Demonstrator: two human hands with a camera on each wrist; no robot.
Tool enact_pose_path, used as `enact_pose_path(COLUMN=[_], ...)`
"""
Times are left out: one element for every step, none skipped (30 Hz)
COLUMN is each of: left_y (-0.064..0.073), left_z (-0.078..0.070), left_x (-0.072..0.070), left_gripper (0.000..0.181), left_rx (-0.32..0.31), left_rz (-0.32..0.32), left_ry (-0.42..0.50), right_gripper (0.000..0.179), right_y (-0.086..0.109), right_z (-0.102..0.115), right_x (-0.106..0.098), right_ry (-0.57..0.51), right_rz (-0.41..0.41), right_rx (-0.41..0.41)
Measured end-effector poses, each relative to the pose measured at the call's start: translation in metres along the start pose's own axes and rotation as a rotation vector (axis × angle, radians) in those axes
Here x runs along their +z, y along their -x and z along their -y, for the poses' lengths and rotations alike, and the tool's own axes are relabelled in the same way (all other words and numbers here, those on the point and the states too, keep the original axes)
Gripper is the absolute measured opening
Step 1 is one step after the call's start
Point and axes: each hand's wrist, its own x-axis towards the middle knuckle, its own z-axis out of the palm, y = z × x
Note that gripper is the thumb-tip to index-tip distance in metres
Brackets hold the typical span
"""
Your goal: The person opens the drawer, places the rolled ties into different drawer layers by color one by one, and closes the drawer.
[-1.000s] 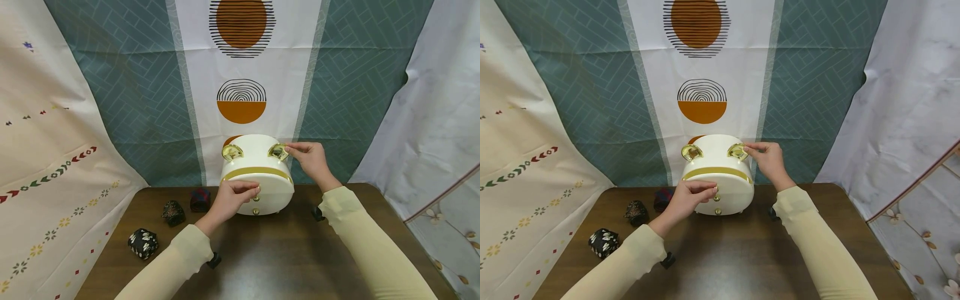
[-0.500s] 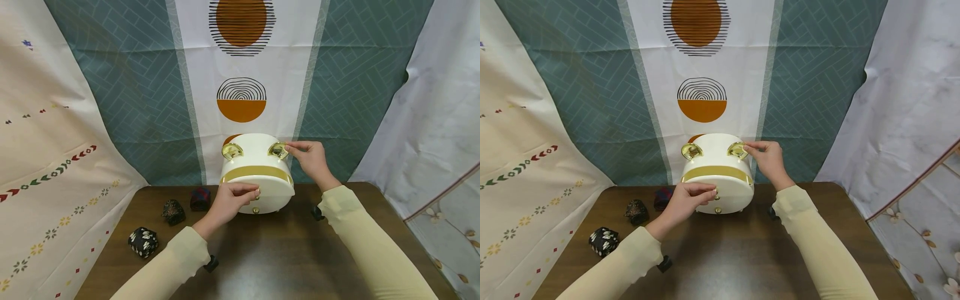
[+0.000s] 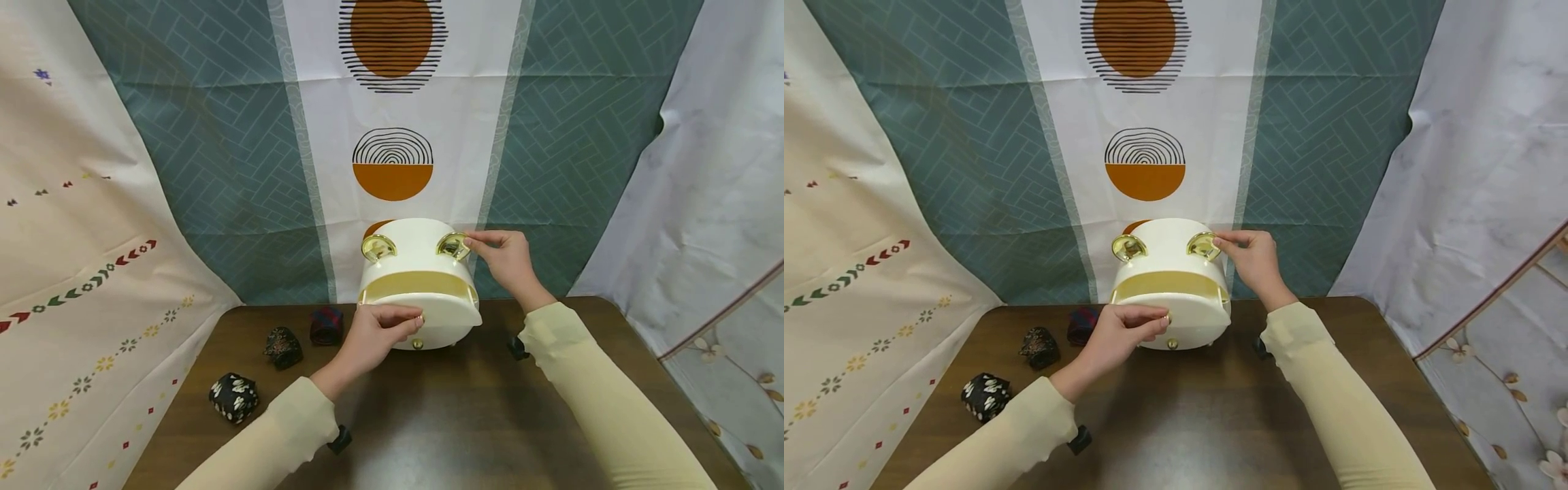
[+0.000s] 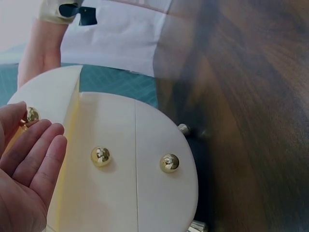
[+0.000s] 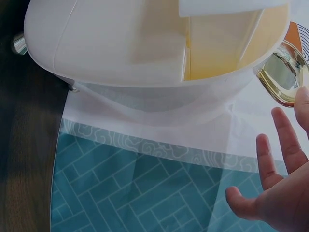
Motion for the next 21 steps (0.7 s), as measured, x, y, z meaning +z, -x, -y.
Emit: enact_pose_path(left_y=[0.001,0.002,0.002,0.003,0.004,0.005,0.006,0.008,0.009,0.011,0.013,0.014,0.016,0.017,0.017,0.018,0.019,0.019,0.019,0.018,0.018], left_z=[0.000,0.000,0.000,0.000,-0.001,-0.003,-0.004,-0.008,-0.012,-0.016,-0.020,-0.024,-0.027,-0.031,-0.032,-0.033,-0.034,-0.035,-0.031,-0.027,-0.022], left_x=[0.001,0.001,0.002,0.002,0.003,0.004,0.004,0.004,0.005,0.005,0.005,0.005,0.006,0.006,0.006,0.007,0.007,0.007,0.008,0.008,0.008], left_gripper=[0.021,0.021,0.021,0.021,0.021,0.021,0.021,0.021,0.022,0.022,0.022,0.022,0.022,0.022,0.022,0.022,0.022,0.022,0.021,0.021,0.021], left_rx=[-0.003,-0.006,-0.012,-0.019,-0.028,-0.035,-0.042,-0.044,-0.047,-0.049,-0.048,-0.047,-0.042,-0.036,-0.035,-0.035,-0.033,-0.031,-0.023,-0.018,-0.014], left_rz=[0.000,0.001,0.003,0.004,0.006,0.008,0.012,0.015,0.017,0.019,0.020,0.021,0.020,0.019,0.018,0.018,0.017,0.015,0.012,0.010,0.008], left_ry=[0.006,0.011,0.020,0.031,0.041,0.051,0.060,0.067,0.075,0.074,0.073,0.069,0.062,0.059,0.058,0.057,0.057,0.056,0.058,0.061,0.062], right_gripper=[0.031,0.031,0.031,0.031,0.031,0.031,0.032,0.032,0.032,0.032,0.032,0.032,0.032,0.032,0.033,0.033,0.033,0.034,0.034,0.034,0.034], right_y=[0.000,0.000,0.001,0.001,0.001,0.001,0.001,0.001,0.001,0.001,0.001,0.001,0.001,0.001,0.000,0.000,0.000,0.000,0.000,0.000,0.000], right_z=[0.000,-0.001,-0.001,-0.002,-0.002,-0.003,-0.003,-0.004,-0.004,-0.004,-0.004,-0.004,-0.004,-0.004,-0.004,-0.004,-0.004,-0.004,-0.004,-0.004,-0.005], right_x=[0.000,0.000,0.000,0.000,0.000,0.000,0.000,0.000,0.000,0.000,0.000,0.000,0.000,-0.001,-0.001,-0.001,-0.001,-0.001,-0.002,-0.002,-0.002], right_ry=[-0.002,-0.004,-0.004,-0.005,-0.004,-0.003,-0.003,-0.002,-0.003,-0.004,-0.006,-0.007,-0.008,-0.009,-0.011,-0.012,-0.014,-0.015,-0.016,-0.018,-0.019], right_rz=[0.002,0.004,0.007,0.008,0.009,0.009,0.009,0.009,0.010,0.011,0.011,0.010,0.011,0.012,0.012,0.014,0.016,0.019,0.023,0.024,0.025], right_rx=[0.002,0.003,0.005,0.007,0.007,0.007,0.007,0.006,0.005,0.004,0.002,0.000,-0.002,-0.003,-0.005,-0.006,-0.007,-0.007,-0.007,-0.007,-0.006])
